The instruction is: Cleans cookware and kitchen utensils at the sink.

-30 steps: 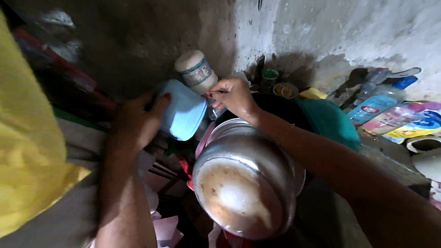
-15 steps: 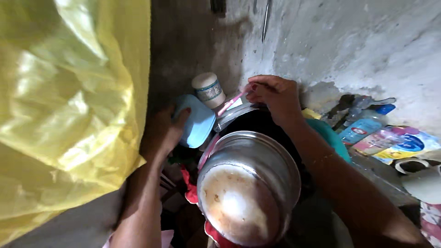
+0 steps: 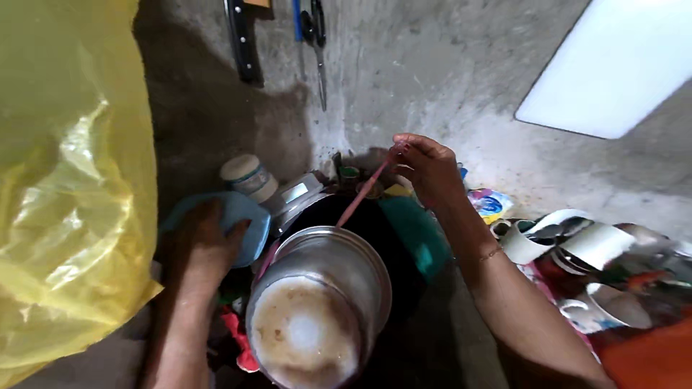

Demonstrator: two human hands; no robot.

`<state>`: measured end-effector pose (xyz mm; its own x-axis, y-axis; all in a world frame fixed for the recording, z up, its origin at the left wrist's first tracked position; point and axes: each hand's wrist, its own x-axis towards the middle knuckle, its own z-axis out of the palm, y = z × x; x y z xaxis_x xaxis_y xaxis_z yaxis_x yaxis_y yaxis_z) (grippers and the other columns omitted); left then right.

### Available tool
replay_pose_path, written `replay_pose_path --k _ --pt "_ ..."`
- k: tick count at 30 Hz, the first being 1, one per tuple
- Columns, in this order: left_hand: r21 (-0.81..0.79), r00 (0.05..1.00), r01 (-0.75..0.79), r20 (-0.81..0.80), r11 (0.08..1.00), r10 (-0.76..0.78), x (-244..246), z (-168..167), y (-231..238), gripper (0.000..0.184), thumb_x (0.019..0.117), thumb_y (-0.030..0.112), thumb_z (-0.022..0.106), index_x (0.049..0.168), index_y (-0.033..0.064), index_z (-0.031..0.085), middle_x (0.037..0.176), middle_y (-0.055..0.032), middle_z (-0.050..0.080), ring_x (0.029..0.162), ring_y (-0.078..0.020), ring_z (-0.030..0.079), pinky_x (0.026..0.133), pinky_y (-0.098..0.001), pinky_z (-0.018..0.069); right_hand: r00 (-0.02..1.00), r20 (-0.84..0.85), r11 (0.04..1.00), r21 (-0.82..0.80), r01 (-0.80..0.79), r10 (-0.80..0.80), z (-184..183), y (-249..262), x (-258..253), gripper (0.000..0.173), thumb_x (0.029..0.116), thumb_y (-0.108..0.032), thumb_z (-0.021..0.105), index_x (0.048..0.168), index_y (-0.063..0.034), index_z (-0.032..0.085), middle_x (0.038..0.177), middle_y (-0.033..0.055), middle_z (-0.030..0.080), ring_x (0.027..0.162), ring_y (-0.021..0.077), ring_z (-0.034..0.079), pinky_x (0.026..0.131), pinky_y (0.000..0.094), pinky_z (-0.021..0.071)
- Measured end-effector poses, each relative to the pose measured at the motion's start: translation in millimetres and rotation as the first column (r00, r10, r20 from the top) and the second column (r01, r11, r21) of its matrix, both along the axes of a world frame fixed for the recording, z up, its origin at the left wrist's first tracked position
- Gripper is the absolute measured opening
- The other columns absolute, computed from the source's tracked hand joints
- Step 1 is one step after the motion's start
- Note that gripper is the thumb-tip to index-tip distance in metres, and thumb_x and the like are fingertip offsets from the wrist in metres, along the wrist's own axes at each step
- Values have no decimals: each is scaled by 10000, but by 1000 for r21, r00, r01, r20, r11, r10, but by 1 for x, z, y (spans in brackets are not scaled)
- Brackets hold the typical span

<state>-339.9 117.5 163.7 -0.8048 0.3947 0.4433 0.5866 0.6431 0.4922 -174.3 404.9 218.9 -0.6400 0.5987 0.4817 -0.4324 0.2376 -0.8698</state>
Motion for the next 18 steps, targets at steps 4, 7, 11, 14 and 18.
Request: replay_pose_path --k 4,7,11,14,18 --pt "122 996 66 49 990 -72 -2 -8 -3 602 981 198 705 1479 -57 482 1404 -378 521 1310 -584 488 1061 -763 345 998 5 998 -2 58 -58 3 4 43 253 1077 -70 448 1145 -66 691 908 -21 719 802 70 691 731 245 592" --pt "133 994 92 54 987 -100 -1 -9 -2 613 988 188 690 1497 -64 458 1420 -391 501 1326 -603 460 1067 -774 319 993 -6 991 -69 114 -114 6 0 73 229 1062 -37 475 1126 -69 693 893 -31 713 753 50 686 709 226 600" --pt "163 978 202 -90 966 -189 -9 -22 -1 615 997 280 634 1462 -91 480 1480 -382 449 1375 -598 413 1085 -773 302 984 -15 980 -99 173 -176 1 -5 113 270 1056 5 443 1120 -47 699 884 -7 731 747 70 702 716 249 613" --pt "147 928 339 -212 929 -305 -6 -26 3 627 1004 385 574 1431 -72 526 1466 -369 472 1364 -593 433 1070 -773 323 972 8 967 -101 235 -235 1 -12 140 276 1056 6 435 1117 -53 697 877 -8 723 743 72 696 702 246 610" --pt "111 848 515 -215 850 -485 40 2 0 530 1022 309 567 1393 -70 567 1480 -357 465 1361 -585 440 1060 -755 358 965 21 960 -97 264 -263 -2 -17 166 289 1052 10 430 1096 -58 707 867 3 727 742 80 694 685 243 600"
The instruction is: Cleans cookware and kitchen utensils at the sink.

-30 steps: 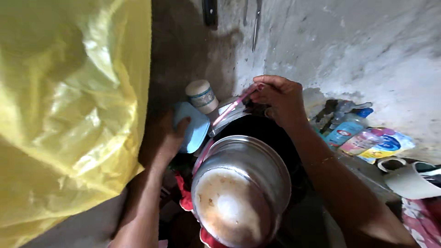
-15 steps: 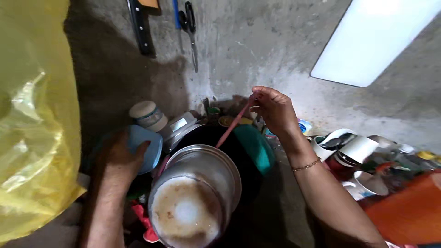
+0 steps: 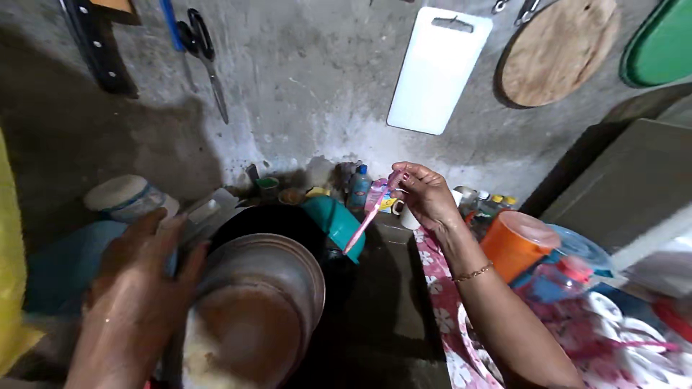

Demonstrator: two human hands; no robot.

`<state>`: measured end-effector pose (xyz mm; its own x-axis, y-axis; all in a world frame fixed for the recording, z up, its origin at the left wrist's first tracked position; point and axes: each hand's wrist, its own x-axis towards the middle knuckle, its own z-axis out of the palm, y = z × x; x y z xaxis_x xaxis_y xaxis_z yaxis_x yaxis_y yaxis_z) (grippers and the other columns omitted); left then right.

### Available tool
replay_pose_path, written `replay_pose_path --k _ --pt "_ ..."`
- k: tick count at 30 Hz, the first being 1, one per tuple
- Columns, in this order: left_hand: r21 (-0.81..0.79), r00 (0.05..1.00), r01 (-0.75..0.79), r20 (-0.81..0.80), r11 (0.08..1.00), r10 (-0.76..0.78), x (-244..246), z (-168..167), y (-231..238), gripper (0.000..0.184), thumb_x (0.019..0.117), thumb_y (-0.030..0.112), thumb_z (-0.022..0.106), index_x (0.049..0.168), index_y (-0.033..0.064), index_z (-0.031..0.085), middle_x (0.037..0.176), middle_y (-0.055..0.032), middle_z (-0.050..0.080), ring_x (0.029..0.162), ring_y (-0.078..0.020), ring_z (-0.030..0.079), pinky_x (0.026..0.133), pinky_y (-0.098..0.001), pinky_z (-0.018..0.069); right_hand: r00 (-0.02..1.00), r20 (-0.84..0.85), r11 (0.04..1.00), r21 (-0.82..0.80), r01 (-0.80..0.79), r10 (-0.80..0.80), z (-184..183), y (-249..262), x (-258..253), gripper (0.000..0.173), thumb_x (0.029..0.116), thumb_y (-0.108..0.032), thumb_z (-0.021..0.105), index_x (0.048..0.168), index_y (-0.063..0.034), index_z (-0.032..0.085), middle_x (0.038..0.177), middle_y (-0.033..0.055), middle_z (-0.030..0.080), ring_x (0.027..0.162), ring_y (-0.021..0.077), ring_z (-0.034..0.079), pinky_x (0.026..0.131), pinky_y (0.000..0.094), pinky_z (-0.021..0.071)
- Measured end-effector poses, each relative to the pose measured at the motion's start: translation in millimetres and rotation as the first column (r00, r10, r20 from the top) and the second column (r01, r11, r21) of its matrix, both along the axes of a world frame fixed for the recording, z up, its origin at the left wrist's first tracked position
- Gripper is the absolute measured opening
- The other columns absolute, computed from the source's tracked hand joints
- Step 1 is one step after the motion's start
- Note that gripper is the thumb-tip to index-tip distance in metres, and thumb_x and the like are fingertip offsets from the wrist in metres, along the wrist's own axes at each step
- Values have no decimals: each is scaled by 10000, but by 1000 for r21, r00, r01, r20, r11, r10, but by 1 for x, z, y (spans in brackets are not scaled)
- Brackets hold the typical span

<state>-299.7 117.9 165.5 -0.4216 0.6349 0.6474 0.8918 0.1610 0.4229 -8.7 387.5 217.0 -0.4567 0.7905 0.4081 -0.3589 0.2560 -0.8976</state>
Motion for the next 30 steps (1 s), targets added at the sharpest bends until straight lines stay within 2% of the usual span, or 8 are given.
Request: replay_pose_path --k 3,7,12,15,17,20,24,30 --pt "31 996 89 -29 996 -88 47 19 -2 517 1038 314 558 1355 -92 596 1456 -354 504 1345 -557 487 1085 -679 400 1000 7 1000 16 -9 9 -4 -4 11 299 1039 30 437 1083 -59 719 883 3 740 739 76 705 693 243 609" --pt "105 954 295 -81 950 -287 128 19 24 410 1021 232 579 1303 -57 650 1316 -276 651 1173 -417 669 964 -508 553 995 20 994 35 -102 102 -6 -11 18 301 1018 19 460 1042 -86 740 855 -1 744 718 76 704 702 247 612" --pt "4 731 558 471 830 -494 193 -4 79 549 1040 156 560 1504 -103 422 1355 -268 624 1138 -329 679 1001 -408 530 952 129 952 97 -290 277 -12 -10 21 271 975 7 557 1006 -138 784 847 -29 768 735 53 720 745 229 613" --pt "30 496 609 766 793 -410 197 -28 103 408 1072 43 441 1463 -64 482 1027 -156 701 800 -177 682 759 -314 575 934 241 961 14 -276 264 -31 7 18 288 989 28 484 1025 -89 744 854 -35 761 736 51 715 747 236 611" --pt "52 404 582 848 811 -344 199 -49 111 393 1070 30 401 1439 -57 503 946 -120 673 690 -121 621 650 -272 543 901 401 983 4 -184 168 -53 31 10 230 1024 15 467 1141 4 664 893 18 732 746 77 708 742 255 610" --pt "66 324 470 915 880 -241 202 -83 117 357 1072 48 429 1400 -45 532 877 -63 631 622 -60 538 567 -220 469 627 779 957 191 -217 -13 -99 58 -13 287 1012 -84 606 1254 66 637 1091 162 695 896 182 682 836 350 573" --pt "73 355 387 909 919 -221 204 -106 121 316 1055 40 454 1329 -48 585 827 -29 605 630 -39 521 576 -199 452 197 972 930 188 -316 -130 -130 34 -53 413 972 -250 688 1299 -4 637 1255 265 652 1179 440 624 1004 625 468" --pt "84 396 369 887 926 -239 203 -110 127 305 1051 45 468 1314 -41 596 849 -22 621 625 -19 517 556 -178 438 246 931 900 333 -282 -268 -149 27 -70 403 1045 -246 554 1355 6 600 1280 263 646 1189 423 635 995 583 485"
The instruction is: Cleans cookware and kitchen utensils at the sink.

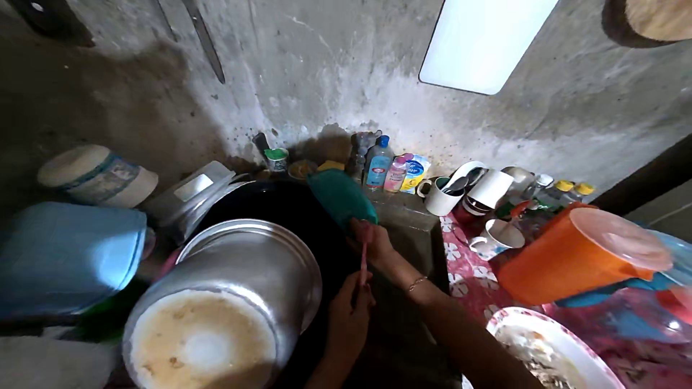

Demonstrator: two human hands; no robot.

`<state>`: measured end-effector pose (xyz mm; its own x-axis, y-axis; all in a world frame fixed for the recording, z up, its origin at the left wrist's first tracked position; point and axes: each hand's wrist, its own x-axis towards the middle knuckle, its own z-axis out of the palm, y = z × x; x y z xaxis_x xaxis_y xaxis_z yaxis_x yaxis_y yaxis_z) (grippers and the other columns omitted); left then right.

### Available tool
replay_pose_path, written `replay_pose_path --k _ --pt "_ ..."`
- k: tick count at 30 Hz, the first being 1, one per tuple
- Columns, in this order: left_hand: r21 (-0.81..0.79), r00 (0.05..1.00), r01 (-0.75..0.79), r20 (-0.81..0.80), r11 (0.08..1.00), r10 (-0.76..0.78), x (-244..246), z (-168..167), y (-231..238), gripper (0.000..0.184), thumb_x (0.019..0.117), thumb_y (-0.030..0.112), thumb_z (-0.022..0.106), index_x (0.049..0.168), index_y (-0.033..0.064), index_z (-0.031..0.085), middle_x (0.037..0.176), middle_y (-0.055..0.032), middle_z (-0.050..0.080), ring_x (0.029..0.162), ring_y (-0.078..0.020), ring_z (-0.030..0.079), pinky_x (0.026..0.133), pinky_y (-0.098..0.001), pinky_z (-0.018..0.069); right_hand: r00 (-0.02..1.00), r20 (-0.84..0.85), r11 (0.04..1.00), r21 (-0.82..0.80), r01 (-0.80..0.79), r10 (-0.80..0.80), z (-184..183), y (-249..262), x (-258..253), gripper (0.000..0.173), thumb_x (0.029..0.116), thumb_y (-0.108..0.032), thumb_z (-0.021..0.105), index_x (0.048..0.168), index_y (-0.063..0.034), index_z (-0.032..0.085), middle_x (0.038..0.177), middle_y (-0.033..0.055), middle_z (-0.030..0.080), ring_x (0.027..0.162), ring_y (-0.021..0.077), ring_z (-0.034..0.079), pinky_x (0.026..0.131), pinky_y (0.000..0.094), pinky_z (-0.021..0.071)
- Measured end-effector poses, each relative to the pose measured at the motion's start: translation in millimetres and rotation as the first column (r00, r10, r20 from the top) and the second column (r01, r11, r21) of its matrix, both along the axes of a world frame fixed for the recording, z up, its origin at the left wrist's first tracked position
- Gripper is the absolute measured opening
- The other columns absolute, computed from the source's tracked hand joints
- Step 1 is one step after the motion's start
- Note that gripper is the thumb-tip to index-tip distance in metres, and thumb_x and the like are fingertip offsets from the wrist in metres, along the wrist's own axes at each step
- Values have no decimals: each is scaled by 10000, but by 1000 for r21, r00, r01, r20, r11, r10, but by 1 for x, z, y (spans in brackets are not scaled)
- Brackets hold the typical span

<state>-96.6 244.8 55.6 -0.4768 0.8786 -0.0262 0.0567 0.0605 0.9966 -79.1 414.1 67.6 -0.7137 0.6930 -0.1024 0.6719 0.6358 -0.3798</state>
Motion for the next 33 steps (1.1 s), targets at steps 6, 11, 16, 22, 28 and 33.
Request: replay_pose_path --k 6,11,16,22,28,33 --pt "17 997 19 -80 1000 -17 2 -2 -2 327 1023 33 464 1315 -49 585 825 -8 625 594 2 519 533 -161 445 981 -195 997 -71 10 -23 27 4 17 356 1049 -205 544 1309 12 654 1285 238 668 1219 382 635 1045 552 475" --pt "69 996 75 -57 995 -71 2 2 -13 314 1027 20 455 1302 -107 538 802 31 600 602 46 531 552 -128 465 914 -390 991 -110 79 -116 75 -1 73 264 1028 -156 589 1105 79 681 992 231 691 951 339 665 886 514 513" --pt "158 984 178 -44 971 -173 4 -2 -17 309 1027 51 471 1291 -90 547 767 80 598 590 69 529 528 -115 457 781 -619 932 326 158 85 119 -24 150 146 952 -118 673 868 -7 632 742 73 591 644 158 577 589 333 497" --pt "269 982 190 -67 944 -178 11 -8 -28 318 1014 73 475 1260 -102 576 776 89 600 613 93 527 548 -87 452 914 -342 645 753 128 218 112 -40 166 148 939 -140 649 851 -21 660 770 126 625 712 290 662 610 435 545" --pt "209 984 176 -63 962 -167 8 -19 -47 309 1006 49 460 1250 -103 575 757 81 600 586 88 517 527 -91 439 986 -74 923 367 -113 150 33 -67 149 180 945 -33 624 1090 40 703 1077 254 711 1061 439 684 933 617 509" --pt "202 988 150 -64 968 -140 1 -17 -52 318 1008 47 461 1274 -102 554 766 96 595 604 88 531 540 -93 453 968 4 917 319 -239 251 29 -76 149 168 909 -22 672 1065 30 705 1019 241 714 1028 435 687 923 610 506"
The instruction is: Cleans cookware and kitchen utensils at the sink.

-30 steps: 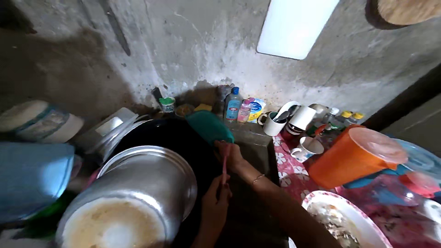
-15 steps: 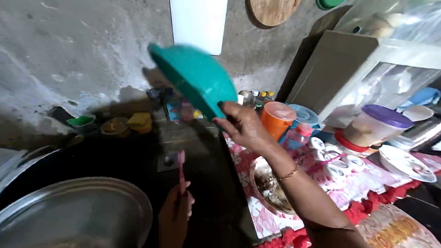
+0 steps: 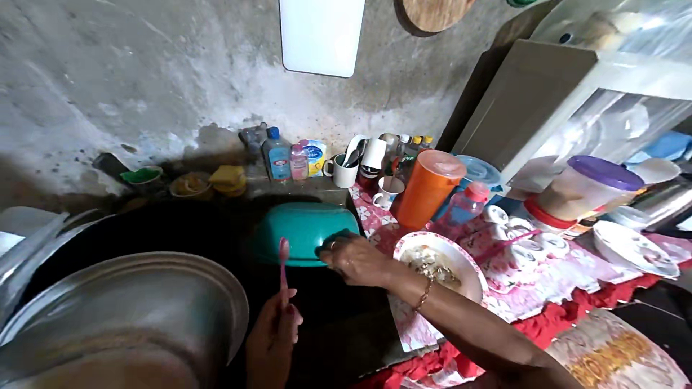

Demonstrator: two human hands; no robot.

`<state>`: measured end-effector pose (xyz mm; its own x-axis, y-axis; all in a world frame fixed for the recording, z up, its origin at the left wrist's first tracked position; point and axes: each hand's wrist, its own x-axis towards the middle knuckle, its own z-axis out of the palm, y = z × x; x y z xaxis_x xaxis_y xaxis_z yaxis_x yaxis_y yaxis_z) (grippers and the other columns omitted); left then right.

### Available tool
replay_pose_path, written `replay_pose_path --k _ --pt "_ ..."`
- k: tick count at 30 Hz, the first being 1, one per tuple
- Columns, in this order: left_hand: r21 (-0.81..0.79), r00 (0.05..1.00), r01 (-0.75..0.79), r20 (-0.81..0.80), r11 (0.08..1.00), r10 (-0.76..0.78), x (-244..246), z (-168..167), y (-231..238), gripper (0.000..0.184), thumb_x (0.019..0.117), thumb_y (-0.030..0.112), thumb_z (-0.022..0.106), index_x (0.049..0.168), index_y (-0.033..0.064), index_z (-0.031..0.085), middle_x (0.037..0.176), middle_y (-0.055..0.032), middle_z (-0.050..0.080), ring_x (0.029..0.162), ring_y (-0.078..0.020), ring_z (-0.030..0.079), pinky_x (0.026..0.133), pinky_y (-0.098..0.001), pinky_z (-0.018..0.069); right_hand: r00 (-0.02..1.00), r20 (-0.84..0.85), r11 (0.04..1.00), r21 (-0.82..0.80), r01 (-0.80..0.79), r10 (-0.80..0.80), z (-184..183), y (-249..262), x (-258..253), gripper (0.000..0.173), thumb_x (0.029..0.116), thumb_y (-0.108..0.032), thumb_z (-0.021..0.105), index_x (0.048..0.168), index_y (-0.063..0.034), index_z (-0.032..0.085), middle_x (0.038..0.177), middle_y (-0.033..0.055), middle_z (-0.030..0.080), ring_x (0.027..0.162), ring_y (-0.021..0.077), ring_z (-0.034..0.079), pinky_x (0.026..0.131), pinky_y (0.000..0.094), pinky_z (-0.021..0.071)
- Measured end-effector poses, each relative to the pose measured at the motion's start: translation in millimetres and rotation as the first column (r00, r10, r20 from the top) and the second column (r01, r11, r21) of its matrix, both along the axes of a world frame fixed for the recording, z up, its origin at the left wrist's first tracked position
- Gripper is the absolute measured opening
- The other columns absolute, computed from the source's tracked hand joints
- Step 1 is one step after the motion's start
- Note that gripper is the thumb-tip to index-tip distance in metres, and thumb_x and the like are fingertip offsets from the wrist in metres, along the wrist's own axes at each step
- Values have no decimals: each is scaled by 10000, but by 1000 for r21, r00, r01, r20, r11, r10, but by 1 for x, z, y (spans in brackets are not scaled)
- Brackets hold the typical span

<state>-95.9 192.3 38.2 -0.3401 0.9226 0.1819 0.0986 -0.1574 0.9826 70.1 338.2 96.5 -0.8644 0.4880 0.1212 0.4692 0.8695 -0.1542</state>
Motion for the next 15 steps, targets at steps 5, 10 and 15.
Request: replay_pose_path --k 5,10,15 --pt "-7 999 -19 33 1000 19 3 7 2 307 1005 36 461 1270 -91 551 752 108 588 589 88 531 526 -92 452 998 -41 998 -40 40 -41 12 3 1 175 981 -93 619 1071 35 696 1022 242 708 1035 427 682 929 616 488" --pt "-21 999 16 29 1000 -15 4 1 1 307 995 18 465 1268 -94 550 747 104 588 589 79 534 532 -105 459 1000 8 986 -165 -2 4 -14 2 6 175 977 -80 631 1090 37 697 1008 249 710 1020 434 683 930 615 491" --pt "-8 999 28 16 1000 -28 4 7 5 300 1009 3 455 1277 -110 531 764 110 590 599 88 543 545 -97 472 958 -168 921 -353 163 -234 22 9 16 240 1012 -127 595 1069 98 656 1017 273 675 985 416 667 886 576 508"
